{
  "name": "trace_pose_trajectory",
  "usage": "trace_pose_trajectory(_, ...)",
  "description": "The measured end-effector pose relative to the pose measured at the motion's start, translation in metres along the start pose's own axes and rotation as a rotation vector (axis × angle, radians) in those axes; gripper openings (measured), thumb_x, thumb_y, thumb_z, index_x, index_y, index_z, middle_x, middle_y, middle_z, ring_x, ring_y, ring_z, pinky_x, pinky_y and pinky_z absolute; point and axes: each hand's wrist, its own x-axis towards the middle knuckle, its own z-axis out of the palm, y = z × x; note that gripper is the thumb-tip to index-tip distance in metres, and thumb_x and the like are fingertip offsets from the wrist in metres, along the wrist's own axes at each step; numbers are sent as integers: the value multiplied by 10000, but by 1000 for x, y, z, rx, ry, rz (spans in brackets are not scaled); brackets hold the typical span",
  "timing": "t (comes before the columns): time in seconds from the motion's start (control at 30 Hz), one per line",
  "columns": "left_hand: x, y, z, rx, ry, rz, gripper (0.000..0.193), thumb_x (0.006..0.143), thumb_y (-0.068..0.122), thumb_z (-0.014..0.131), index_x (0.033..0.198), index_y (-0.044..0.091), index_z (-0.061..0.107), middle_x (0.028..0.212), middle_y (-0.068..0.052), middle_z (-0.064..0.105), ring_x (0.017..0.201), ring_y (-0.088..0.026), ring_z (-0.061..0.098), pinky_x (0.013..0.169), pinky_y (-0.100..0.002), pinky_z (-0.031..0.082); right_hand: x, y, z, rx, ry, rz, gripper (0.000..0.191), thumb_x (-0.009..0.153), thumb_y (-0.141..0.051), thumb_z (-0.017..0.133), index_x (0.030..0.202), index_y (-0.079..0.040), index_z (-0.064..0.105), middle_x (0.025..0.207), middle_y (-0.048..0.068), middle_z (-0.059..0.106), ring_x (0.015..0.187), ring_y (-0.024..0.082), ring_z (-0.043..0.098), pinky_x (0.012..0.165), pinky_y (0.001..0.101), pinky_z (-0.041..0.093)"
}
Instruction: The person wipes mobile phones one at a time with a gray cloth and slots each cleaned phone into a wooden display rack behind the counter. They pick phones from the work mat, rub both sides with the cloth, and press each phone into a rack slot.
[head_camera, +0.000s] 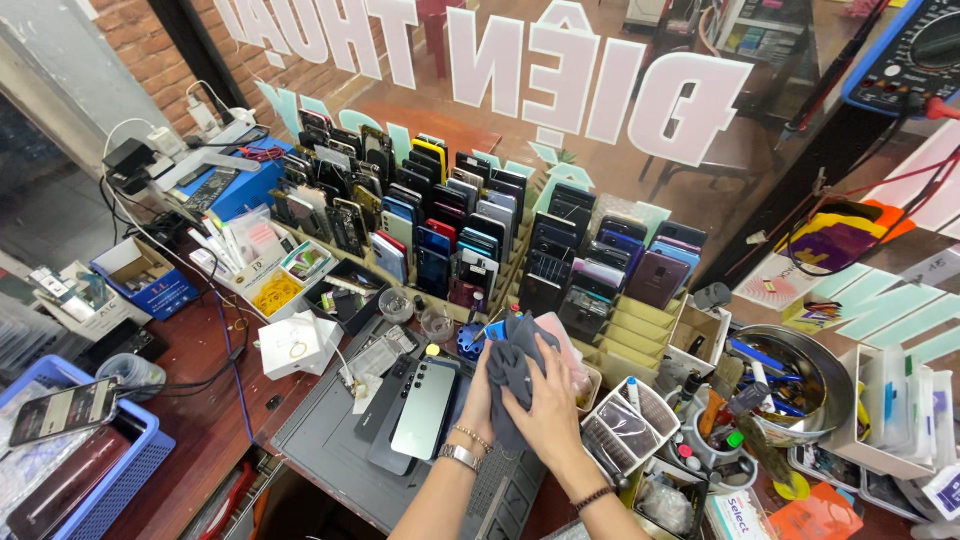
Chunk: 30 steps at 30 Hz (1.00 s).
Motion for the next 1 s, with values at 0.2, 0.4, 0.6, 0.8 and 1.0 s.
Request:
trace_pose_trajectory(0.2,-1,-1,8,251,25,-5,544,962,521,535,1340,142,633,1273,-37,708,1125,-167,693,974,-380,550,19,30,7,121,99,255,557,759,-265,770,1255,-67,612,1361,130,565,1214,349,594,998,430,496)
trace_pose_trajectory(0.4,-1,-3,0,411,-14,97,440,968,283,615,1369,104,582,1286,-51,677,1142,-189,651,964,-387,542,49,63,-2,216,291,463,510,845,-315,751,1273,-56,646,1227,160,670,1155,326,665,998,396,510)
trace_pose_trajectory(0.6,9,-30,15,873,59,445,450,1046,182,552,1473,82,452,1460,25,525,1320,-98,475,1088,-299,388,61,47,15,386,262,342,619,860,-384,789,1282,13,569,1239,199,639,1142,305,651,984,389,499)
trace_pose_trajectory(0.8,2,-38,23,323,-75,234,427,1011,220,511,1410,80,563,1355,-41,658,1243,-179,606,1064,-365,475,56,51,7,342,398,519,526,876,-318,741,1301,-29,627,1244,169,671,1157,327,665,979,389,505)
trace_pose_trajectory(1.0,-3,-5,26,-21,-50,208,516,1063,419,441,1389,37,560,1354,-110,641,1218,-251,610,1050,-404,482,-5,41,17,200,250,144,489,828,-207,738,1244,13,604,1388,179,573,1217,377,616,996,396,492)
